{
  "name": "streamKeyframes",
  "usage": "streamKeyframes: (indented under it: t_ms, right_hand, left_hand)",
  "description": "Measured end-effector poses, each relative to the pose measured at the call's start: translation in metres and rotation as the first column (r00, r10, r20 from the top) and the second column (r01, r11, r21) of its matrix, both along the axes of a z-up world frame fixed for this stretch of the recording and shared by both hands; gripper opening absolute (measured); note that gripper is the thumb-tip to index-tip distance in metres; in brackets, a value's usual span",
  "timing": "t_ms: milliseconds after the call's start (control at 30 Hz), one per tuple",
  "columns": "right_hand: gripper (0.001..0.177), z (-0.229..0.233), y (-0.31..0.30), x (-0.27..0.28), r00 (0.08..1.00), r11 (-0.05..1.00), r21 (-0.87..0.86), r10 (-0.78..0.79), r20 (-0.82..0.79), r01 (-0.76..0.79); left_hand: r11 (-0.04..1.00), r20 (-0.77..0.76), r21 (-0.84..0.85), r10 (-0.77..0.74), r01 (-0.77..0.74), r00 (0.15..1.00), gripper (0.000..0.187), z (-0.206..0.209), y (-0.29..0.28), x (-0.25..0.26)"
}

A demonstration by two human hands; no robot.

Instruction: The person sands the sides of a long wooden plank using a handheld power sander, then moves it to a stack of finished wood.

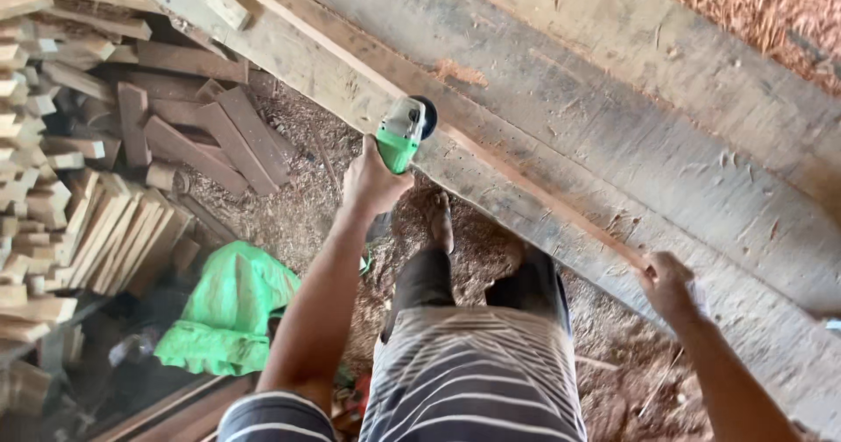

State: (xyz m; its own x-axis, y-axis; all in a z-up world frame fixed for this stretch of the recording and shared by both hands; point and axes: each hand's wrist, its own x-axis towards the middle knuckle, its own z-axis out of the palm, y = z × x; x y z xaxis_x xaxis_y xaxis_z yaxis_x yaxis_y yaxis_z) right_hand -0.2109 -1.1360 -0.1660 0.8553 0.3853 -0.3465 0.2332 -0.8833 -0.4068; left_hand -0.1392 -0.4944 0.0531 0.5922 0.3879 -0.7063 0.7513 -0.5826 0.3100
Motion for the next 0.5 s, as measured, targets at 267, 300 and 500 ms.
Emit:
streamKeyframes:
  t_ms: [267, 300, 500]
  right_hand:
    - [0.020, 0.015, 0.018, 0.024, 0.963, 0.970, 0.177, 0.125, 0.240, -0.170]
    - [0.021, 0.019, 0.018, 0.022, 0.970, 0.954, 0.247, 0.115, 0.216, -0.168]
    - [0.019, 0.032, 0.029, 0.035, 0.931, 0.947, 0.180, 0.205, 0.301, -0.267]
  left_hand:
    - [0.995, 0.115, 0.060, -0.080, 0.073, 0.990, 0.066, -0.005, -0.083, -0.026]
    - [0.993, 0.096, 0.069, -0.100, 0.094, 0.990, 0.066, -0.001, -0.098, -0.029]
    - [0.995, 0.123, 0.049, -0.089, 0.083, 0.988, 0.066, -0.002, -0.179, -0.047]
